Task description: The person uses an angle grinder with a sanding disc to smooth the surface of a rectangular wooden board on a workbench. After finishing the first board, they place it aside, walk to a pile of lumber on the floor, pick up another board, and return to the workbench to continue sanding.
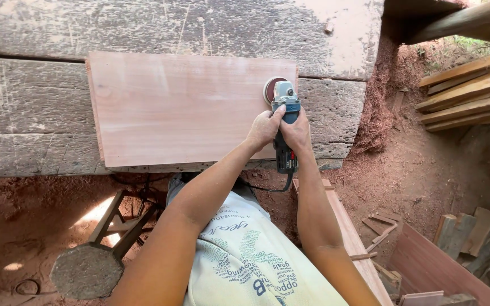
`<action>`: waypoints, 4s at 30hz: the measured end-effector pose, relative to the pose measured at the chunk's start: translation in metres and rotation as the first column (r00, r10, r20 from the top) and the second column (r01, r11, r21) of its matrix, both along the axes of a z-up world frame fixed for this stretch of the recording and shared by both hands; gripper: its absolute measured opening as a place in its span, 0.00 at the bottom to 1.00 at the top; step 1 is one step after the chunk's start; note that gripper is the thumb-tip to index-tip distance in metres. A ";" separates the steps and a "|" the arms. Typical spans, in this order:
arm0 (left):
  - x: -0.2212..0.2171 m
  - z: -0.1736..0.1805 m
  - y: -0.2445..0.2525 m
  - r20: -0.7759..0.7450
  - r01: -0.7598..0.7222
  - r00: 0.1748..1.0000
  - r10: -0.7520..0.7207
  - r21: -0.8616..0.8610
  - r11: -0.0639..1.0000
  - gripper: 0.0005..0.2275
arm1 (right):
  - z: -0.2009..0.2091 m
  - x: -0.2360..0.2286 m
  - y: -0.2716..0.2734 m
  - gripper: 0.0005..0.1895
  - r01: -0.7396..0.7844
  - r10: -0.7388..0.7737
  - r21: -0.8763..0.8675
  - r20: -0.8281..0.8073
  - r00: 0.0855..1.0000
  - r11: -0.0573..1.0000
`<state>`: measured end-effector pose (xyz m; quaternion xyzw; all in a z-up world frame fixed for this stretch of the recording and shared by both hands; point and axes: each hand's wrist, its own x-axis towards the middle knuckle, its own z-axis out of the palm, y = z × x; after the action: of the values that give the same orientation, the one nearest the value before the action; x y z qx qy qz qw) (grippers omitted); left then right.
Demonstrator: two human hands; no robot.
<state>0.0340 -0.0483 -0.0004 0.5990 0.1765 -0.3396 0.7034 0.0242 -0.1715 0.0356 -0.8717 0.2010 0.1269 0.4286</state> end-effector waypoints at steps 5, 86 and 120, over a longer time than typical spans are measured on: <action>-0.001 0.011 0.032 -0.053 -0.035 0.998 0.036 0.016 0.999 0.30 | 0.000 0.003 0.027 0.31 -0.046 0.045 -0.012 -0.014 0.999 0.999; -0.020 0.008 0.380 -0.013 -0.439 0.895 0.446 0.153 0.885 0.27 | -0.007 0.033 0.383 0.39 -0.438 0.438 0.044 0.005 0.899 0.898; 0.025 0.004 0.157 -0.109 -0.200 0.976 0.191 -0.076 0.977 0.25 | -0.011 0.053 0.143 0.42 -0.241 0.237 -0.046 -0.089 0.967 0.969</action>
<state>0.0585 0.1085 0.0035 0.5299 0.2551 -0.3058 0.7488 0.0769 -0.0287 0.0244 -0.8953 0.1154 0.2079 0.3767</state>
